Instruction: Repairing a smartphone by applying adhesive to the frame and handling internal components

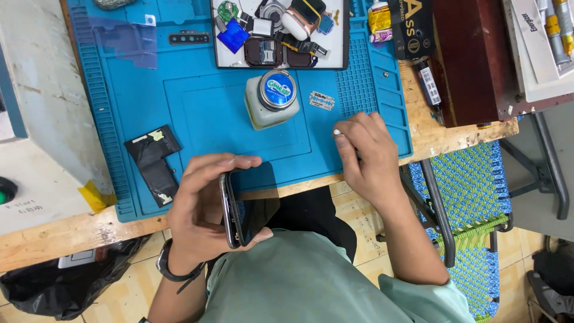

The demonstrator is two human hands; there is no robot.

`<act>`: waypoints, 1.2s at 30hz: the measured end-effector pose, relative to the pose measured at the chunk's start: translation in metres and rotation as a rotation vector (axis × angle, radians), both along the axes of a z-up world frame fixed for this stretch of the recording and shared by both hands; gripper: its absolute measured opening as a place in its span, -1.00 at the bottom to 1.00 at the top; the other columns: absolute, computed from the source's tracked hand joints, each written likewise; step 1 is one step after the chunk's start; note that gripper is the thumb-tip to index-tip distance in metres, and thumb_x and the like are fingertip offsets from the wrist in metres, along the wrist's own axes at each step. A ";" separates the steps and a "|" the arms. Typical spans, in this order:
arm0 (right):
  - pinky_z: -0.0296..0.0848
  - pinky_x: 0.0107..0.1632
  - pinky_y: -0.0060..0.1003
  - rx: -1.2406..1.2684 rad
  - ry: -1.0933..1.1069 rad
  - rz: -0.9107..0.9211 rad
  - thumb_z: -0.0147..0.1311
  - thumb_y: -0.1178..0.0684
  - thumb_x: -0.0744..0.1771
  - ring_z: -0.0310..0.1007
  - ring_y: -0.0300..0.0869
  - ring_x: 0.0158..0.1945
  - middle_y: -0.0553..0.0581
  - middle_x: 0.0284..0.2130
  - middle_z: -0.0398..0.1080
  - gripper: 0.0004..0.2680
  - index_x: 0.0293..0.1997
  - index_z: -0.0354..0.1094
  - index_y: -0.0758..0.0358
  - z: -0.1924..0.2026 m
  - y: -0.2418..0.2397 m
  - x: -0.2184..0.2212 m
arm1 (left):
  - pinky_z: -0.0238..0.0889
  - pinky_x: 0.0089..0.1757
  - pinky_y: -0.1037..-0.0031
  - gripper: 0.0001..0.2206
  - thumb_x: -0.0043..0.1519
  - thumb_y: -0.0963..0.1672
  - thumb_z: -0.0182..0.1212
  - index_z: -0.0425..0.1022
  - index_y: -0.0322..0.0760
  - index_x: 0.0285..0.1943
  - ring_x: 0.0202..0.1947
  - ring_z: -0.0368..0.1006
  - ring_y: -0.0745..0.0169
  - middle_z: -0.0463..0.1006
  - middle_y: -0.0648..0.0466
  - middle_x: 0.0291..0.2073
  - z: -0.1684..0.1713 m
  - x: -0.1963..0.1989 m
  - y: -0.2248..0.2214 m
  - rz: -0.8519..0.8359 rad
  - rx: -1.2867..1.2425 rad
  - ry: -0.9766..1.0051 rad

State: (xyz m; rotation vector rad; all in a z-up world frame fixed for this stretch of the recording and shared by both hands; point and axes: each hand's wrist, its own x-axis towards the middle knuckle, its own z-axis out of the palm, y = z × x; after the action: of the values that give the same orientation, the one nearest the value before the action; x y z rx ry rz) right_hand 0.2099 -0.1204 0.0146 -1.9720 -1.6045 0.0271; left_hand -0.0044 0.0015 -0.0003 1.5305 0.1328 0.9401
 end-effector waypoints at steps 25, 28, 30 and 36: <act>0.11 -0.20 -0.14 0.048 -0.262 0.068 -0.04 0.17 0.35 0.22 0.03 -0.22 0.21 -0.24 0.29 -0.96 -0.22 0.23 0.30 -0.001 0.001 0.001 | 0.42 0.15 0.14 -0.33 -0.07 -0.07 0.42 0.14 -0.35 0.18 0.05 0.45 -0.15 0.27 -0.17 0.03 0.002 0.000 -0.001 0.046 0.062 0.048; 0.10 -0.22 -0.14 0.050 -0.340 0.085 -0.06 0.20 0.36 0.23 0.02 -0.25 0.22 -0.21 0.27 -0.97 -0.19 0.19 0.31 -0.006 -0.001 0.001 | 0.42 0.15 0.14 -0.33 -0.05 -0.07 0.41 0.13 -0.35 0.19 0.06 0.44 -0.14 0.27 -0.16 0.03 0.002 0.000 0.000 0.041 0.068 0.038; 0.03 -0.31 -0.19 0.041 -0.350 0.091 -0.08 0.20 0.36 0.17 -0.03 -0.35 0.19 -0.25 0.27 -0.97 -0.19 0.18 0.31 -0.009 -0.002 0.002 | 0.42 0.16 0.13 -0.33 -0.04 -0.07 0.41 0.12 -0.34 0.20 0.06 0.44 -0.14 0.27 -0.16 0.04 0.003 0.000 0.000 0.033 0.072 0.025; -0.03 -0.34 -0.19 -0.008 -0.204 0.059 -0.10 0.12 0.36 0.13 -0.06 -0.38 0.11 -0.35 0.27 -0.93 -0.24 0.28 0.26 -0.005 0.004 0.001 | 0.41 0.16 0.14 -0.34 -0.04 -0.08 0.41 0.14 -0.36 0.19 0.07 0.43 -0.12 0.27 -0.14 0.03 0.003 0.000 0.000 0.016 0.042 0.029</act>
State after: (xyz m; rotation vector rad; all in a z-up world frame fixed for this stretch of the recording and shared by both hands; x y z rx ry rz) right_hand 0.2112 -0.1167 0.0095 -1.9860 -1.7928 -0.1491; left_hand -0.0040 0.0017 0.0027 1.5841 0.1468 0.9390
